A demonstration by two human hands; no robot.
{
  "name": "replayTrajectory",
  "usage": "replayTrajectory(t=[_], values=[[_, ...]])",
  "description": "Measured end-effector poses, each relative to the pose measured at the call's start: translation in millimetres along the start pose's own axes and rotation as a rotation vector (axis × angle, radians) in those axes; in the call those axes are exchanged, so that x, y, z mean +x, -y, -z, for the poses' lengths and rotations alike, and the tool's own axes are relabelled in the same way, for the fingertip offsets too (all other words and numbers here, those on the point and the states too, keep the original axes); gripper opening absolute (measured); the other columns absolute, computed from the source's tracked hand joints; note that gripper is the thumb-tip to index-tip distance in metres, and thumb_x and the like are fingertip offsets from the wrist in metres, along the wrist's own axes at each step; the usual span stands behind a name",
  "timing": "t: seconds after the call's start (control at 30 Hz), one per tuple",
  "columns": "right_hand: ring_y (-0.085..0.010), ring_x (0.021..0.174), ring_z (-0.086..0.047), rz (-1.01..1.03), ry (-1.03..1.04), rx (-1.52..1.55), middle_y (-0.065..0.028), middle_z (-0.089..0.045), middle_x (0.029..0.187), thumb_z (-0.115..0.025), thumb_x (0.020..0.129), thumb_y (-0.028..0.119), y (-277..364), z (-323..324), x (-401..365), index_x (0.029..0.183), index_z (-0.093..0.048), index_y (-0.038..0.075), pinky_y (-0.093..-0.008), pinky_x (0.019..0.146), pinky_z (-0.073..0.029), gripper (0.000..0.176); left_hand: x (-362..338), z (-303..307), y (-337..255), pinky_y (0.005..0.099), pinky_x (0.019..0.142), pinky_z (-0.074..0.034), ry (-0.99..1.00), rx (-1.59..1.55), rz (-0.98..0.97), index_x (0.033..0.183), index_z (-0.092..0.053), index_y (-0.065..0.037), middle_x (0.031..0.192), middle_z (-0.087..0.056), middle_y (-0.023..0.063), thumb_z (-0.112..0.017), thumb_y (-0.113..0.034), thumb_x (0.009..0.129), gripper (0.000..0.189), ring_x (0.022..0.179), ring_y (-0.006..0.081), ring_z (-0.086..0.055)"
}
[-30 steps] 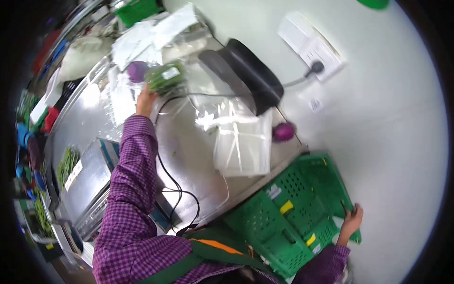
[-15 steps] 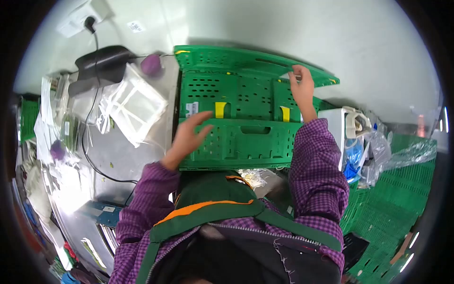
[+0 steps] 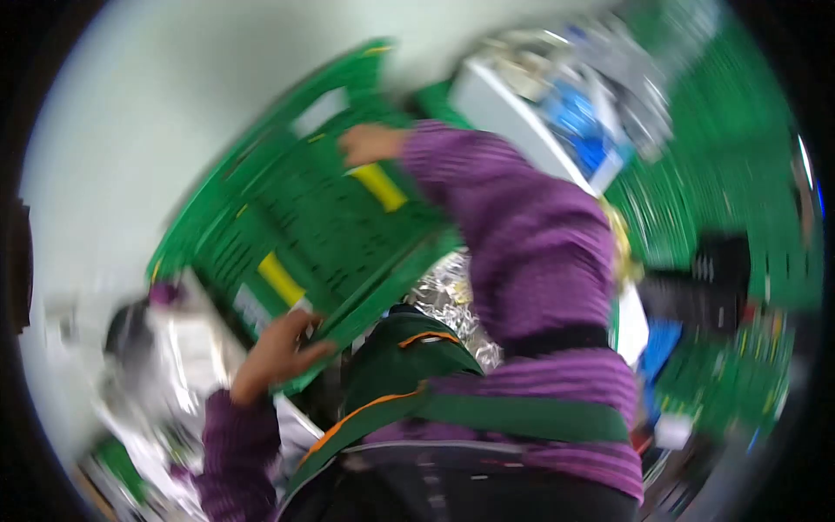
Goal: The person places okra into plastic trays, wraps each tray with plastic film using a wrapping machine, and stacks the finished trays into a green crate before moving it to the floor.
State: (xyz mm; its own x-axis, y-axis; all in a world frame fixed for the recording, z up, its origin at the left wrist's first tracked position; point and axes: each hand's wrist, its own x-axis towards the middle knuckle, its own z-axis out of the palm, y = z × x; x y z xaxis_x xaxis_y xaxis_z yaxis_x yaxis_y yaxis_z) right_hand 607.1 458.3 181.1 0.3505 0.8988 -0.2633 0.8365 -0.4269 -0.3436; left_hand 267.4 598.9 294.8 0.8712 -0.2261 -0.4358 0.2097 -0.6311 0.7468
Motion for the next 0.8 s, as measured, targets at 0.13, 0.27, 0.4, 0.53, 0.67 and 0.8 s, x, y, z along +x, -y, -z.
replayTrajectory(t=[0.13, 0.27, 0.4, 0.53, 0.67, 0.8], values=[[-0.0245, 0.063, -0.059, -0.173, 0.063, -0.090, -0.0090, -0.065, 0.075, -0.061, 0.072, 0.020, -36.2, -155.6, 86.6, 0.072, -0.067, 0.006, -0.0406, 0.054, -0.048, 0.015, -4.6, -7.3, 11.5, 0.0268, 0.073, -0.046, 0.434, -0.531, 0.400, 0.116, -0.055, -0.002, 0.098, -0.059, 0.0032, -0.070, -0.027, 0.078, 0.048, 0.082, 0.0126, -0.056], [-0.0239, 0.059, -0.059, -0.210, 0.159, -0.127, -0.0079, -0.064, 0.071, -0.063, 0.069, 0.022, 9.9, -147.4, 46.9, 0.068, -0.066, 0.006, -0.0396, 0.052, -0.048, 0.016, -0.8, -21.0, 25.1, 0.0267, 0.075, -0.045, 0.494, -0.906, 0.371, 0.120, -0.050, 0.000, 0.106, -0.055, 0.0061, -0.060, -0.032, 0.086, 0.048, 0.086, 0.0136, -0.055], [-0.0233, 0.055, -0.058, -0.253, 0.106, -0.074, -0.0069, -0.064, 0.067, -0.065, 0.066, 0.023, 17.3, -152.5, 28.9, 0.064, -0.065, 0.006, -0.0386, 0.051, -0.047, 0.018, 39.7, -59.7, 67.6, 0.0332, 0.082, -0.047, -0.166, -0.758, 0.452, 0.128, -0.038, 0.001, 0.120, -0.048, 0.0139, -0.058, -0.027, 0.088, 0.053, 0.101, 0.0242, -0.053], [-0.0226, 0.051, -0.058, -0.293, 0.030, -0.020, -0.0058, -0.063, 0.064, -0.068, 0.064, 0.025, 14.8, -147.5, 7.3, 0.060, -0.064, 0.005, -0.0377, 0.049, -0.047, 0.020, 82.6, -95.1, 144.3, 0.0303, 0.062, -0.052, -0.352, -0.800, 0.410, 0.136, -0.016, 0.000, 0.102, -0.057, 0.0195, -0.065, -0.018, 0.083, 0.075, 0.079, 0.0211, -0.061], [-0.0220, 0.047, -0.057, -0.344, -0.288, 0.326, -0.0047, -0.062, 0.060, -0.070, 0.061, 0.027, 27.4, -106.1, -4.5, 0.056, -0.063, 0.005, -0.0367, 0.048, -0.047, 0.023, 74.5, -116.4, 132.1, 0.0276, 0.052, -0.050, -0.422, -0.596, 0.423, 0.136, -0.010, 0.002, 0.070, -0.062, 0.0121, -0.066, -0.016, 0.081, 0.081, 0.056, 0.0176, -0.060], [-0.0230, 0.054, -0.061, -0.530, -0.532, 1.510, -0.0161, -0.062, 0.075, -0.062, 0.072, 0.007, 43.0, -28.5, -9.6, 0.133, -0.027, -0.011, -0.0325, 0.044, -0.050, 0.073, 69.6, -86.1, 110.4, 0.0296, 0.062, -0.050, -0.371, -0.259, 0.489, 0.128, -0.038, 0.005, 0.082, -0.065, 0.0124, -0.068, -0.024, 0.077, 0.066, 0.067, 0.0190, -0.063]])
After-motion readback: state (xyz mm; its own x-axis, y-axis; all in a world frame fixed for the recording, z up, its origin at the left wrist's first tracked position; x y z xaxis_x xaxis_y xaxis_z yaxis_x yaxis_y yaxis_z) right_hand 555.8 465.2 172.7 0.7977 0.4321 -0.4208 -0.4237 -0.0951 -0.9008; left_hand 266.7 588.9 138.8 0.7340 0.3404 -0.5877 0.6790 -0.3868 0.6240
